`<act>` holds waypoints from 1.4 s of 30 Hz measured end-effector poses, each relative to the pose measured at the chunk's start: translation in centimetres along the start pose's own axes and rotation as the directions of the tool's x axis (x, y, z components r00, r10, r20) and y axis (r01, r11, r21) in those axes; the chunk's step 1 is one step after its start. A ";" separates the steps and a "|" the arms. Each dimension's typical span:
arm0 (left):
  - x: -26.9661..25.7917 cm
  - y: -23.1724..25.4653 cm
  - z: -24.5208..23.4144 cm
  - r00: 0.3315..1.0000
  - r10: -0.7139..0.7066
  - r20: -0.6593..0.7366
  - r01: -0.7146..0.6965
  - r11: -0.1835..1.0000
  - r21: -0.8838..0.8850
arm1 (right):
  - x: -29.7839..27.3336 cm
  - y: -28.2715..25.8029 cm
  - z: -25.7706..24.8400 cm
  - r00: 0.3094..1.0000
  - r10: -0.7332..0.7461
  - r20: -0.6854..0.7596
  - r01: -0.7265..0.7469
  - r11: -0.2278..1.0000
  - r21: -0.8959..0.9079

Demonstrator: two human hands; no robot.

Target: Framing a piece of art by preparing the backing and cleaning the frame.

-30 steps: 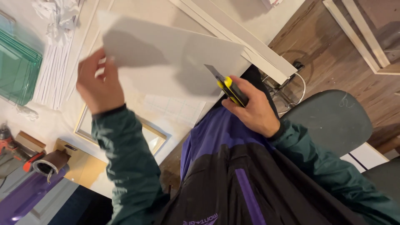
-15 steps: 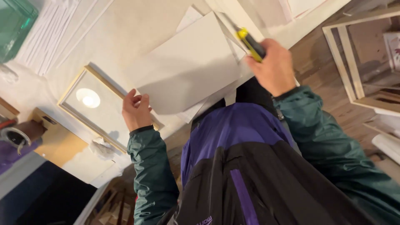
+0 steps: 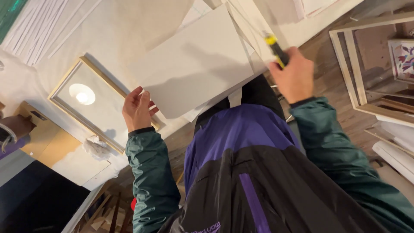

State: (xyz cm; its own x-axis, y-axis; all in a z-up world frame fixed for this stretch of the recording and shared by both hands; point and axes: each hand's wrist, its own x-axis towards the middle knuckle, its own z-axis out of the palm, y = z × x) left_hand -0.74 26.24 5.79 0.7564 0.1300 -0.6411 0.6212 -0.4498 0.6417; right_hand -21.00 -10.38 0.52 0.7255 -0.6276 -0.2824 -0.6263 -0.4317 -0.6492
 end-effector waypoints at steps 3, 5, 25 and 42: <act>0.0 -0.1 -0.2 0.999 0.039 0.028 -0.039 0.999 0.002 | -4.2 4.2 -3.8 0.997 0.024 -0.079 -0.027 0.999 -0.033; 0.2 0.1 -0.3 0.999 0.021 0.041 -0.021 1.000 -0.007 | -8.6 9.6 -6.8 0.984 0.090 -0.151 -0.111 0.985 -0.132; -0.3 -0.9 0.8 0.998 0.051 0.034 -0.054 0.992 0.115 | -2.2 -5.6 1.7 0.979 -0.181 0.097 0.141 0.936 0.321; -3.1 -1.3 3.8 0.993 -0.118 0.021 0.117 0.992 0.056 | -0.4 -7.9 -3.8 0.907 -0.419 0.045 0.398 0.888 0.230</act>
State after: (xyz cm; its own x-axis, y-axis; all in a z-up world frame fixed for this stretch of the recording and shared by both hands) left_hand -4.66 23.01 5.33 0.6734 0.1634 -0.7210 0.6927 -0.4804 0.5380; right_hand -17.47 -9.20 8.49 0.9331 -0.3593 -0.0163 -0.2014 -0.4843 -0.8514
